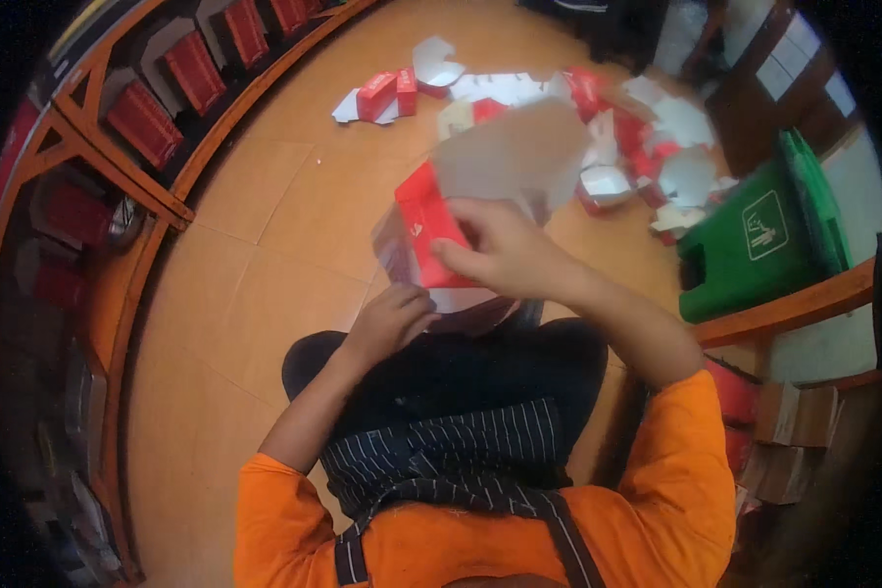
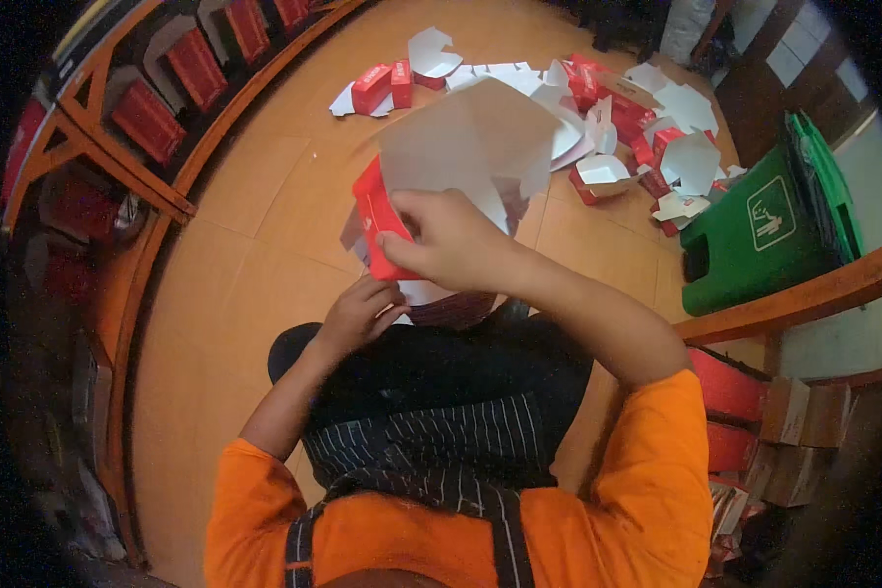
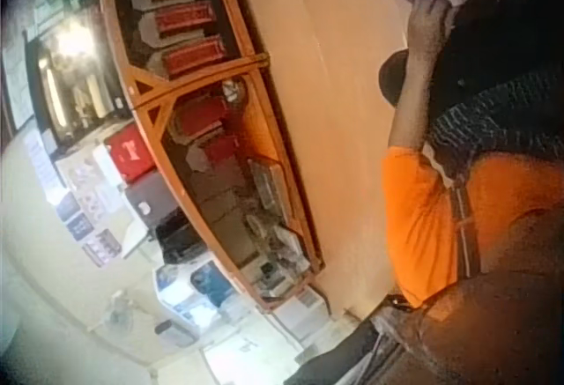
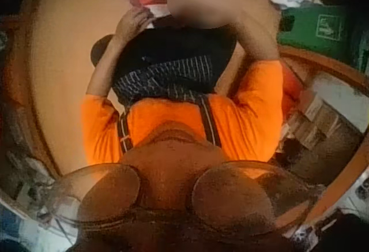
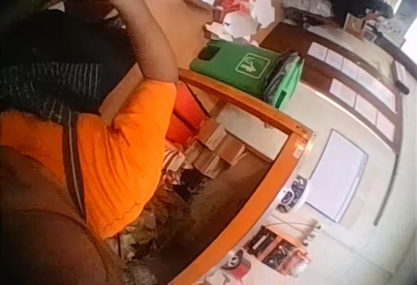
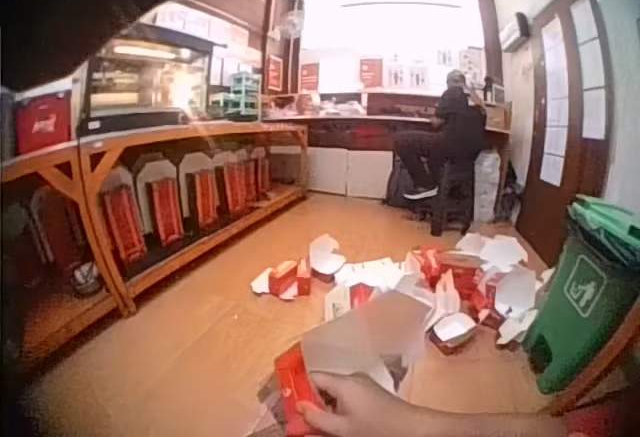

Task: The person sits on the floor and assembles red and white cardboard food boxes by folding the flaps and interlocking the sides. They handle the boxes one at a time, stacking the finished units into a pile.

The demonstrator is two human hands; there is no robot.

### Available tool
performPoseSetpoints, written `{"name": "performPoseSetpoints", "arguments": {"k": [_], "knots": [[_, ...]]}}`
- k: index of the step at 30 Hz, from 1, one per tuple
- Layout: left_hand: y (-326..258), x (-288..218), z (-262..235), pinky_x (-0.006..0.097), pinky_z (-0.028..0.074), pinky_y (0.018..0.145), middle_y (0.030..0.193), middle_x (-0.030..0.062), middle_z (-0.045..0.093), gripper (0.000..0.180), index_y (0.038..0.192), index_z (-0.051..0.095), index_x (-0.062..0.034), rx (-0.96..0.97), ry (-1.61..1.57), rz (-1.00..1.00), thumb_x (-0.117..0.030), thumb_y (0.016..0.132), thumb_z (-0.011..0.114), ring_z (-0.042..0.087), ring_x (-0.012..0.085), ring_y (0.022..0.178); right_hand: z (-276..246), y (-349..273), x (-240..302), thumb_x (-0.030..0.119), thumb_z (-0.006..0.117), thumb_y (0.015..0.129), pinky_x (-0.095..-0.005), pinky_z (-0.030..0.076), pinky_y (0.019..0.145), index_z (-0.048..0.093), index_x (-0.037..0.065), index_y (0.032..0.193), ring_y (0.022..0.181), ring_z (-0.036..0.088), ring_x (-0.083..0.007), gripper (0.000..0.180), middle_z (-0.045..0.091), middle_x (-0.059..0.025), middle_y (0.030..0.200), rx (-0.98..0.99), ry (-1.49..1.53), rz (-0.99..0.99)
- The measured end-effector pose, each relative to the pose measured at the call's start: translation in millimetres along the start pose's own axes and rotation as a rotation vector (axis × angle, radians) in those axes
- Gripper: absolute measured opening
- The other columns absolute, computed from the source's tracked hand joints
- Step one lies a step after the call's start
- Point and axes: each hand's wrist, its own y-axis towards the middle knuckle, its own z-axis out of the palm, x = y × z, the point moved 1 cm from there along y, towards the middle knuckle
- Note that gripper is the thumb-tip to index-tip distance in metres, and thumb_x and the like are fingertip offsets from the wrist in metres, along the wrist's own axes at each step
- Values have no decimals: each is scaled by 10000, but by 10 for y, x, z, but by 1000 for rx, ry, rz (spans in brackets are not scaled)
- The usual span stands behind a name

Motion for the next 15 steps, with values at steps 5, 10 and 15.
{"name": "performPoseSetpoints", "arguments": {"k": [5, 10, 15], "knots": [[-17, -12, -40, 394, 511, 806, 1028, 117, 615, 167, 914, 666, -60, -144, -13, -41, -148, 797, 744, 616, 292, 936, 409, 211, -318, 250, 623, 821, -442, 515, 758, 629, -8, 1028, 818, 641, -426, 331, 649, -268, 866, 158, -423, 75], [-125, 163, -13, 393, 507, 813, 1004, 123, 621, 173, 928, 644, -47, -120, -15, 22, -161, 816, 711, 610, 304, 942, 560, 158, -206, 237, 601, 821, -504, 506, 717, 609, -12, 892, 775, 632, -451, 259, 644, -263, 795, 145, -587, 108], [-83, 224, -25, 396, 505, 781, 908, 117, 615, 155, 910, 612, -52, -108, -60, 108, -139, 813, 695, 608, 307, 898, 642, 84, -247, 224, 587, 842, -526, 503, 655, 572, 10, 920, 700, 629, -448, 228, 627, -261, 721, 71, -698, 157]]}}
